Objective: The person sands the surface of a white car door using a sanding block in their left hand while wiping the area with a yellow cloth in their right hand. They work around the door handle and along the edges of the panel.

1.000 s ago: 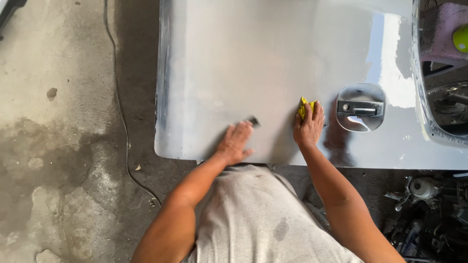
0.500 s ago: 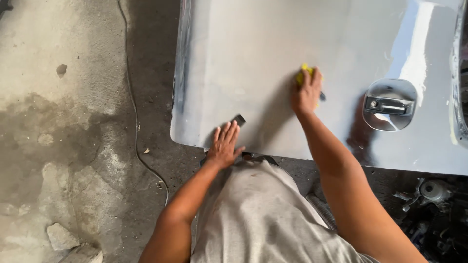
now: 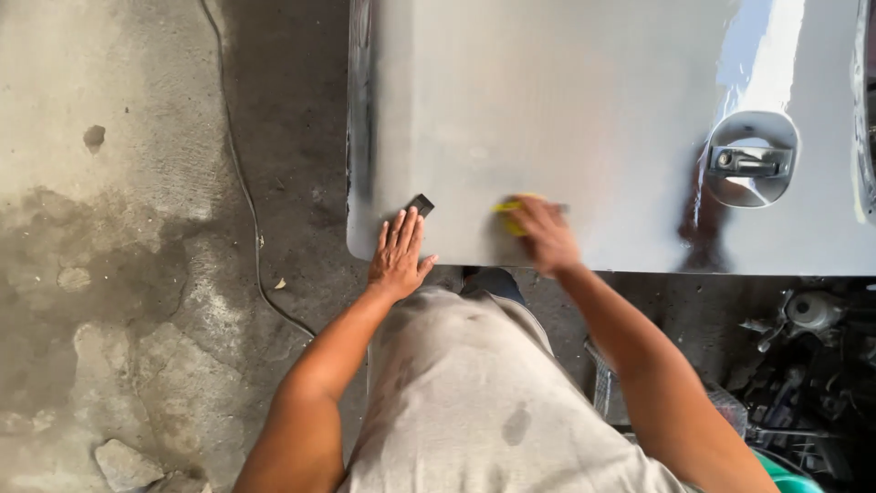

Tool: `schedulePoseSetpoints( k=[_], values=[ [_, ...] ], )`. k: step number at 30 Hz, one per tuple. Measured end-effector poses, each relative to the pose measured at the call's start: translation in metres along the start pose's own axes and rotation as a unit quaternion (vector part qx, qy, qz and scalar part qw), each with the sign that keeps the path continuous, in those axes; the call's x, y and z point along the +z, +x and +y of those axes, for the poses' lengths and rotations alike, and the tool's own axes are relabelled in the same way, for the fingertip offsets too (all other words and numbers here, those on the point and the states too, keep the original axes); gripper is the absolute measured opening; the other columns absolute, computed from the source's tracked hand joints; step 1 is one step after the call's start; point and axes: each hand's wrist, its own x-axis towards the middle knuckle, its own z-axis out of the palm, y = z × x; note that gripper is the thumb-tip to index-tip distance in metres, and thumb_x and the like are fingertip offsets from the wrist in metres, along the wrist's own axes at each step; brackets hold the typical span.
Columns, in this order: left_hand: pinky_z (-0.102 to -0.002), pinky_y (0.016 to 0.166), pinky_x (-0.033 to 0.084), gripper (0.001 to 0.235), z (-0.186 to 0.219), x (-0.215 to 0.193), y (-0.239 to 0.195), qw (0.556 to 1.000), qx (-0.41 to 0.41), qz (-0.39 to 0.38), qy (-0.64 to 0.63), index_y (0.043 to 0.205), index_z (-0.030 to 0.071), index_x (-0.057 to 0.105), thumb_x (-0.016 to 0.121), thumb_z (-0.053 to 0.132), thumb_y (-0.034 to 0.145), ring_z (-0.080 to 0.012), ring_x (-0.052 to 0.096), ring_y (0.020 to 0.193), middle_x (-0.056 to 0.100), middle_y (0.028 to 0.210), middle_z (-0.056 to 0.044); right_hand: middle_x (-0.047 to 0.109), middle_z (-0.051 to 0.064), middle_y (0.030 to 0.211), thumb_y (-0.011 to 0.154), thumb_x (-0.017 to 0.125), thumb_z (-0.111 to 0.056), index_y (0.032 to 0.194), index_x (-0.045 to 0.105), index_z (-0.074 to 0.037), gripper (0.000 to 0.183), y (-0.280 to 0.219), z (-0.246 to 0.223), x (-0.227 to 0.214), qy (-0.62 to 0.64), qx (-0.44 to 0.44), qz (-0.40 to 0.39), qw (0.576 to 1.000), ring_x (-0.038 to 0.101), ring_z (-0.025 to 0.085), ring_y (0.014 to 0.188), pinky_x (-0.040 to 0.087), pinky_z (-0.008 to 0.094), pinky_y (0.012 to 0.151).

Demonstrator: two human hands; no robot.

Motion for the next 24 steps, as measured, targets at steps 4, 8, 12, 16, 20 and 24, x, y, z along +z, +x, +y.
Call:
schedulePoseSetpoints(
  k=[4,8,12,16,20,24],
  values=[
    [-0.053,0.127,0.011,0.086,-0.035,-0.016,0.049,0.998,0.056,-0.011,0.020,0.162,0.003,0.018,0.047,0.056,0.101,-0.0306,0.012,0.158,0.010,0.172,-0.013,0.019,0.016,0.169,0.099,0.058,-0.024,0.159,0.034,-0.021,0.065,-0.033,0.070,0.038,0.033,0.207,0.129,0.969,0.024,0.038,0.152,0.015,0.049,0.127],
    [-0.053,0.127,0.008,0.086,-0.047,-0.020,0.128,1.000,-0.004,-0.008,-0.018,0.164,0.005,0.012,0.042,0.058,0.104,-0.0313,0.007,0.159,0.002,0.172,-0.013,0.020,0.021,0.169,0.107,0.056,-0.021,0.157,0.039,-0.017,0.053,-0.019,0.045,0.052,0.106,0.252,0.263,0.925,0.020,0.043,0.156,0.017,0.050,0.128],
    [-0.053,0.129,0.008,0.085,-0.041,-0.021,0.106,0.999,-0.019,0.022,-0.014,0.165,0.005,0.013,0.034,0.061,0.105,-0.0313,0.009,0.161,0.006,0.174,-0.014,0.020,0.023,0.167,0.098,0.060,-0.007,0.156,0.042,-0.022,0.062,0.016,-0.020,0.055,0.140,0.244,0.215,0.935,0.022,0.045,0.152,0.023,0.055,0.123],
    [-0.055,0.125,0.007,0.089,-0.038,0.018,-0.026,0.998,0.059,0.026,0.001,0.161,0.000,0.014,0.033,0.064,0.102,-0.0347,0.010,0.157,0.007,0.170,-0.018,0.026,0.020,0.167,0.095,0.063,-0.003,0.152,0.047,-0.019,0.061,0.047,-0.074,0.065,0.129,0.104,0.242,0.956,0.025,0.046,0.152,0.025,0.057,0.125],
    [-0.055,0.127,0.008,0.086,-0.051,0.011,0.000,1.000,0.019,0.012,-0.015,0.164,0.004,0.015,0.035,0.061,0.103,-0.0321,0.011,0.159,0.008,0.173,-0.015,0.031,0.019,0.165,0.095,0.063,-0.009,0.149,0.050,-0.015,0.055,0.055,-0.115,0.053,0.146,-0.002,0.232,0.962,0.027,0.044,0.153,0.026,0.054,0.125],
    [-0.052,0.126,0.009,0.089,-0.063,-0.034,0.114,0.991,-0.091,-0.004,-0.101,0.163,0.004,0.013,0.041,0.061,0.100,-0.0301,0.008,0.158,0.004,0.172,-0.014,0.033,0.020,0.164,0.094,0.063,-0.013,0.149,0.050,-0.014,0.056,0.058,-0.119,0.047,0.148,-0.033,0.226,0.962,0.029,0.043,0.152,0.026,0.052,0.124]
  ],
)
